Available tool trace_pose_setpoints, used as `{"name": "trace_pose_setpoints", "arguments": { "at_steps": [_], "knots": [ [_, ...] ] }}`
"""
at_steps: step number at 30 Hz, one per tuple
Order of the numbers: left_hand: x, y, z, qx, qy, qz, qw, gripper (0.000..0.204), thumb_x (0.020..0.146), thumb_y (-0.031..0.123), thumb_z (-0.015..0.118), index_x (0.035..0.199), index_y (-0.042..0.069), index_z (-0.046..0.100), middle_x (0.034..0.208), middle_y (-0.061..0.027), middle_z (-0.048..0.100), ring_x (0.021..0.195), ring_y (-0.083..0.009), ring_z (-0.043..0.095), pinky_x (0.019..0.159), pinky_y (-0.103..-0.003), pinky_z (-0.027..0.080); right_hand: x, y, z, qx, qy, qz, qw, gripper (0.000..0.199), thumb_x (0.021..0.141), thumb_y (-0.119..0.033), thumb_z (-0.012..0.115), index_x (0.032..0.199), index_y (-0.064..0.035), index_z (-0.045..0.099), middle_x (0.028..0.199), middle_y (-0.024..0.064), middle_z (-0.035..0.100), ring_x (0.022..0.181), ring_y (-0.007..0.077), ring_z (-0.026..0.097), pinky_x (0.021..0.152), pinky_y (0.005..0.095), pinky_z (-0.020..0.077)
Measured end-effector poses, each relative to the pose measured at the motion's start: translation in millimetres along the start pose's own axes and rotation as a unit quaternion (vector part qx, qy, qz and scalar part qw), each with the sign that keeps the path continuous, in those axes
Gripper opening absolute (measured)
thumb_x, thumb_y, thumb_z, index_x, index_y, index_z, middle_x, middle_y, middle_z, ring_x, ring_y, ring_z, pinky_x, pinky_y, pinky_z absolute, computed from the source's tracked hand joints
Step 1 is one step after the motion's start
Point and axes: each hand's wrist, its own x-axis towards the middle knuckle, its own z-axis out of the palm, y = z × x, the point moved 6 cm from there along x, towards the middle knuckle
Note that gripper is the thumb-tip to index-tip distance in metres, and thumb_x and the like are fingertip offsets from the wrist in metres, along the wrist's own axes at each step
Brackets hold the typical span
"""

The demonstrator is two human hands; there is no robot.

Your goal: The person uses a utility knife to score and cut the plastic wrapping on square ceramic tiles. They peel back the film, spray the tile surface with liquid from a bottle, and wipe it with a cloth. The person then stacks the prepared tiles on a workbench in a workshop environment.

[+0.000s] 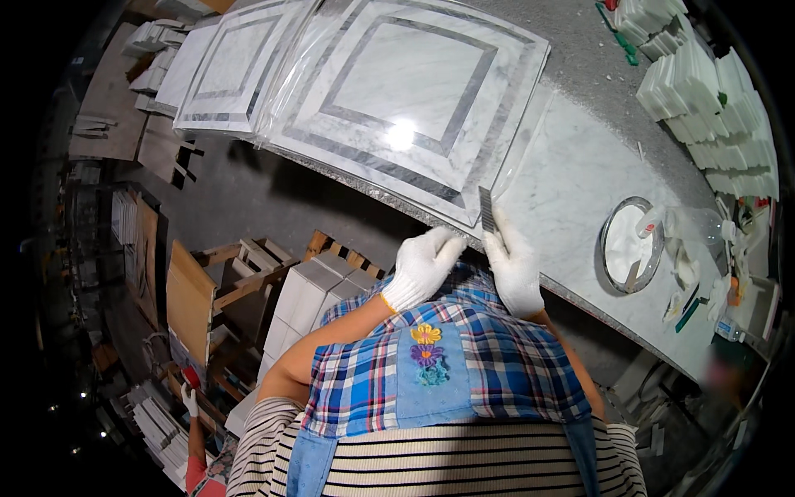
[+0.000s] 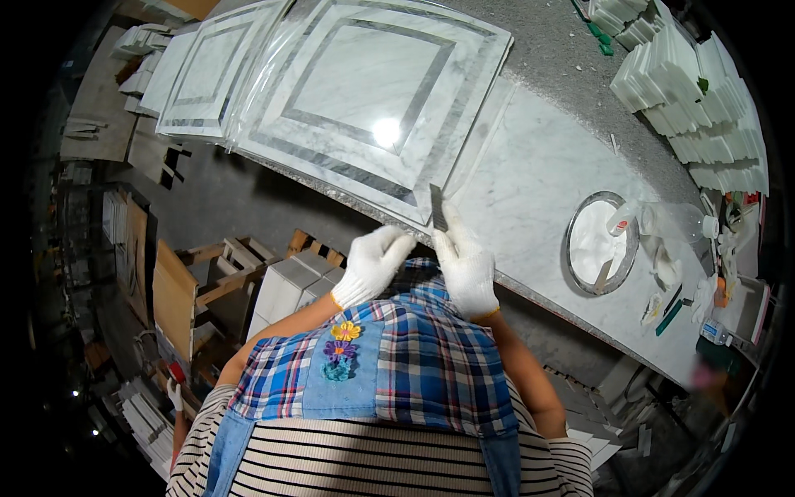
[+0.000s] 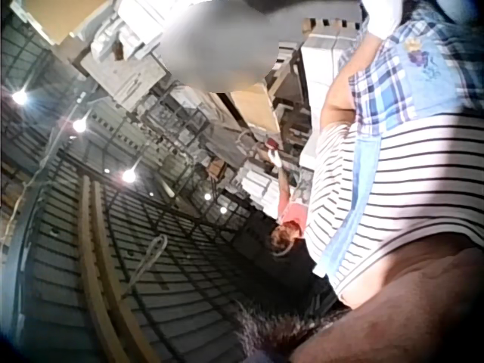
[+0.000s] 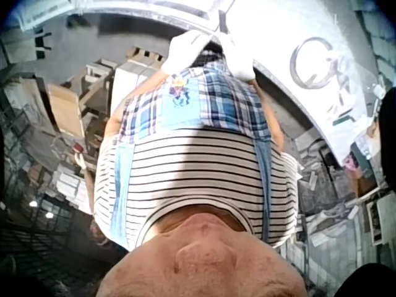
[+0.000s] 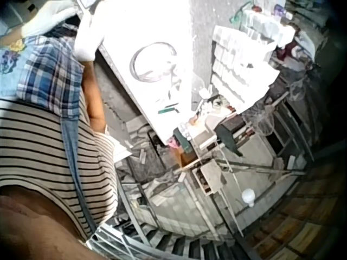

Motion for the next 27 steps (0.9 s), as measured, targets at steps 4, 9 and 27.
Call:
{"name": "trace_pose_setpoints", "arguments": {
  "at_steps": [4,9,27],
  "knots": [
    [7,15,-8,0.131,0.027,0.033,0.990,0.050,0.100,0.033,0.064,0.142,0.006,0.059,0.087,-0.0234,0.073,0.078,-0.0355,0.074,0.068,-0.042,0.056,1,4,-12,0.042,0.029,0.051,0.997,0.053,0.104,-0.009,0.062,0.156,-0.0049,0.050,0.094,0.0045,0.063,0.084,0.0102,0.055,0.079,0.0269,0.0503],
    [-9,-12,41,0.082,-0.179,0.191,0.962,0.047,0.099,0.037,0.062,0.141,0.016,0.063,0.091,-0.0195,0.076,0.081,-0.0377,0.074,0.075,-0.045,0.060,5,12,-22,0.007,0.059,0.064,0.996,0.054,0.103,-0.009,0.064,0.156,-0.0036,0.049,0.091,0.0034,0.062,0.081,0.0090,0.054,0.075,0.0263,0.0498],
    [-1,2,26,0.076,-0.190,0.061,0.977,0.028,0.098,0.033,0.065,0.102,0.008,0.078,0.087,-0.0166,0.074,0.080,-0.0334,0.072,0.075,-0.042,0.056,-11,-19,-18,-0.203,-0.030,-0.188,0.960,0.044,0.096,-0.015,0.070,0.139,-0.0064,0.065,0.097,0.0168,0.072,0.079,0.0322,0.070,0.069,0.0403,0.0557]
  ]
}}
